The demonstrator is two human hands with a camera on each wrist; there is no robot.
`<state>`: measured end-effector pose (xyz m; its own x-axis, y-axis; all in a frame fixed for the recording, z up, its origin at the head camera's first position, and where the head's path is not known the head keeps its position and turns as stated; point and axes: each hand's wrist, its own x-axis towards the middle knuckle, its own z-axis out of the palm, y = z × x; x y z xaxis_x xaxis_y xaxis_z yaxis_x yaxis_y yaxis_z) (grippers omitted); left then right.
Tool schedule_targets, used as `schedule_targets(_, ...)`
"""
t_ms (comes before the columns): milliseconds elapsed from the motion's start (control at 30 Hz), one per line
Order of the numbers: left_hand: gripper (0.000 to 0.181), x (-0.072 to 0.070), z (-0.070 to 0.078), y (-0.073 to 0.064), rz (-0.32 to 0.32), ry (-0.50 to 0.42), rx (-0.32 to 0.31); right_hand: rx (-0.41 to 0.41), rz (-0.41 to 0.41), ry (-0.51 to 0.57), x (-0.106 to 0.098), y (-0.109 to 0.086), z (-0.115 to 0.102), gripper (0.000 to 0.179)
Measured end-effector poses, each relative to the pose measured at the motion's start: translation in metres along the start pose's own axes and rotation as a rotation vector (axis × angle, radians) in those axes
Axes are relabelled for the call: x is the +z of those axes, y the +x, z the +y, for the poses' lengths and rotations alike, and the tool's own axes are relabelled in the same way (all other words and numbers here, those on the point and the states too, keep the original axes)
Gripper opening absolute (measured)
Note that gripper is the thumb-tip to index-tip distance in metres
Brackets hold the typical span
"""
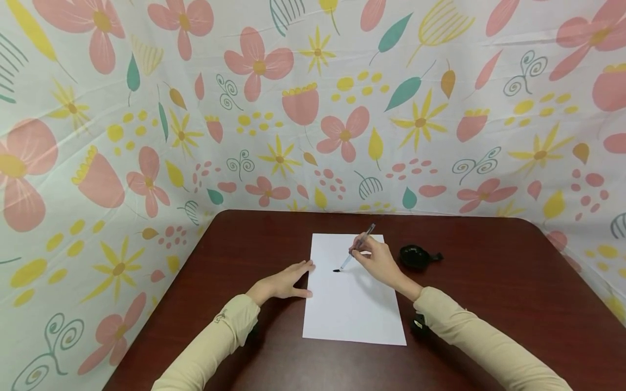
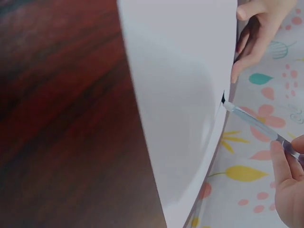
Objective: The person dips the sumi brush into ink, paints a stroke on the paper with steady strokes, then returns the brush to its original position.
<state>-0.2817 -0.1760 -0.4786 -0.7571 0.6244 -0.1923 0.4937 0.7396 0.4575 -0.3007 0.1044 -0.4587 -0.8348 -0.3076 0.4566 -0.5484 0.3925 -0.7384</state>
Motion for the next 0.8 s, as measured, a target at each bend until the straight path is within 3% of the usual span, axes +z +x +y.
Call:
schedule_targets(367, 0.077, -0.002, 0.001, 0.000, -0.003, -0.005, 0.003, -0.023, -0.007, -0.022, -0.012, 0.001, -0.029, 0.010)
schedule_targets(633, 0.077, -0.002, 0.003, 0.000, 0.001, 0.001, -0.002, -0.034, 0.014, -0.046, -0.016, 0.002, 0.005, 0.011)
schedule_targets(800, 0.077, -0.002, 0.004, -0.001, -0.007, -0.006, -0.003, -0.016, 0.013, -0.074, -0.023, 0.000, 0.011, 0.011)
